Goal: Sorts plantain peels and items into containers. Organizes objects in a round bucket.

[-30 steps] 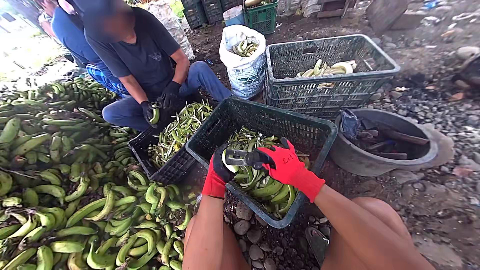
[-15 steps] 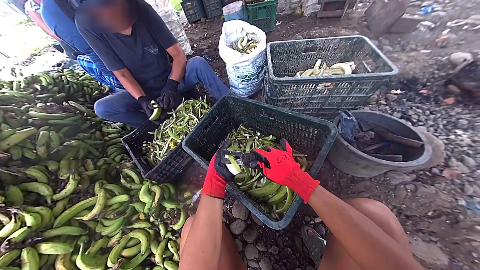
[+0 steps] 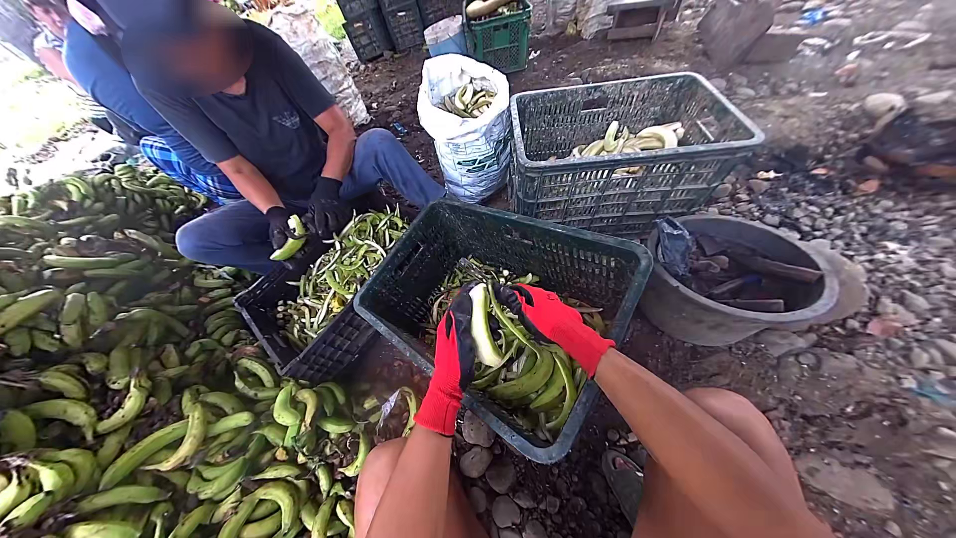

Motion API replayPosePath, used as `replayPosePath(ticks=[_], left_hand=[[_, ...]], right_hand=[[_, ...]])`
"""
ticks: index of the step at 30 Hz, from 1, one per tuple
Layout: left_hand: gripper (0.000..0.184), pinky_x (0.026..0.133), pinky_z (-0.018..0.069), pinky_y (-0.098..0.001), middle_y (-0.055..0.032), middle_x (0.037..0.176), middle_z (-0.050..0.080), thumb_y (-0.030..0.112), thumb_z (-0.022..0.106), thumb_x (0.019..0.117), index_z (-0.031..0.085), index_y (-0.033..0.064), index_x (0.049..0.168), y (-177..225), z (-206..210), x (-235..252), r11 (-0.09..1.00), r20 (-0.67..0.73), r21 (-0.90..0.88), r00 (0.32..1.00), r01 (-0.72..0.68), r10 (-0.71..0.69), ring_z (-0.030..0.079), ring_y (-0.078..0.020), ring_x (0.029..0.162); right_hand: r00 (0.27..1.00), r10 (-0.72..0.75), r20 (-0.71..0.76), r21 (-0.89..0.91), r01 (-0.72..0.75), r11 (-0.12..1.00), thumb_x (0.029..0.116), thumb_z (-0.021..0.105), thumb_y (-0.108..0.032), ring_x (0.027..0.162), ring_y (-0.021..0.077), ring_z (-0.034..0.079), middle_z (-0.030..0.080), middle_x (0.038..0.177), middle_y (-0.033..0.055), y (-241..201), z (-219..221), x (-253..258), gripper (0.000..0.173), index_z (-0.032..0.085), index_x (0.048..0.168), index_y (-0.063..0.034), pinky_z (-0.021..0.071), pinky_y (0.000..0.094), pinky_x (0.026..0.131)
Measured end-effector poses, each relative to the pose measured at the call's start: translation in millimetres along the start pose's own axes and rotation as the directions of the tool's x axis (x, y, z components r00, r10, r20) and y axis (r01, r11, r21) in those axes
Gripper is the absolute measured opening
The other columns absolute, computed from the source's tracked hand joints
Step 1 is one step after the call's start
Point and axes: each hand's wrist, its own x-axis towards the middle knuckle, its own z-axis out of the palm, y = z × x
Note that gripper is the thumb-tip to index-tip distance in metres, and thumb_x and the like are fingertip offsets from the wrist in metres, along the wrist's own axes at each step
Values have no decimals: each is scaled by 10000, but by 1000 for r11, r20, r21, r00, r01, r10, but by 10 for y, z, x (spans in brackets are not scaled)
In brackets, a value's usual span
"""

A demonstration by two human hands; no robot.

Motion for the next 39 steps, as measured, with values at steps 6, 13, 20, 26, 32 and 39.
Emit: replayPosePath(ticks=[6,13,20,26,32,39], left_hand=[[505,536,564,-257,-60,781,658,416,241,1116,608,76,1187,-9,-170,168,936,-47,-333,989,117,-141,630,-125,590],[396,600,588,-263,-46,746,682,243,287,1108,643,71,1078,-1,-446,183,850,66,-461,965,256,-254,663,-110,622],[300,799,562,-252,-11,986,668,145,385,1052,562,49,1275,39,-281,74,992,66,-114,997,57,-50,645,-50,860],[392,1007,475,-265,-154,1230,642,118,352,1058,582,-44,1332,-40,19,75,958,-245,252,949,-136,199,605,-96,1108],[412,1069,436,-299,-241,1280,620,98,441,986,572,-118,1312,-150,92,84,893,-232,413,928,-177,291,590,-182,1193],[395,997,495,-280,-186,1203,652,145,349,1085,586,-80,1306,-57,-29,166,917,-259,396,953,-43,156,632,-134,1083]], right_hand=[[991,-51,-121,-60,44,997,1094,421,-451,1086,386,676,709,1151,201,7,-109,-160,453,633,1339,-134,486,653,941],[872,-430,235,-351,488,799,1054,450,-515,1246,278,616,712,1247,82,14,-109,-461,466,660,1352,-226,267,621,1185],[919,-359,162,-388,394,833,1067,504,-357,1177,298,644,724,1172,97,-170,-172,-467,336,674,1318,-214,254,675,1161],[991,-81,-109,-159,63,985,1074,492,-401,1071,354,681,721,1114,165,-163,-15,-234,379,629,1340,-168,483,640,946],[996,19,-83,-157,-32,987,1080,467,-402,1092,350,678,719,1135,150,-175,-71,-214,368,650,1303,-173,502,623,920],[950,233,-208,31,-231,972,1099,367,-484,1096,444,655,685,1141,260,90,-365,-164,537,662,1218,-51,491,672,880]])
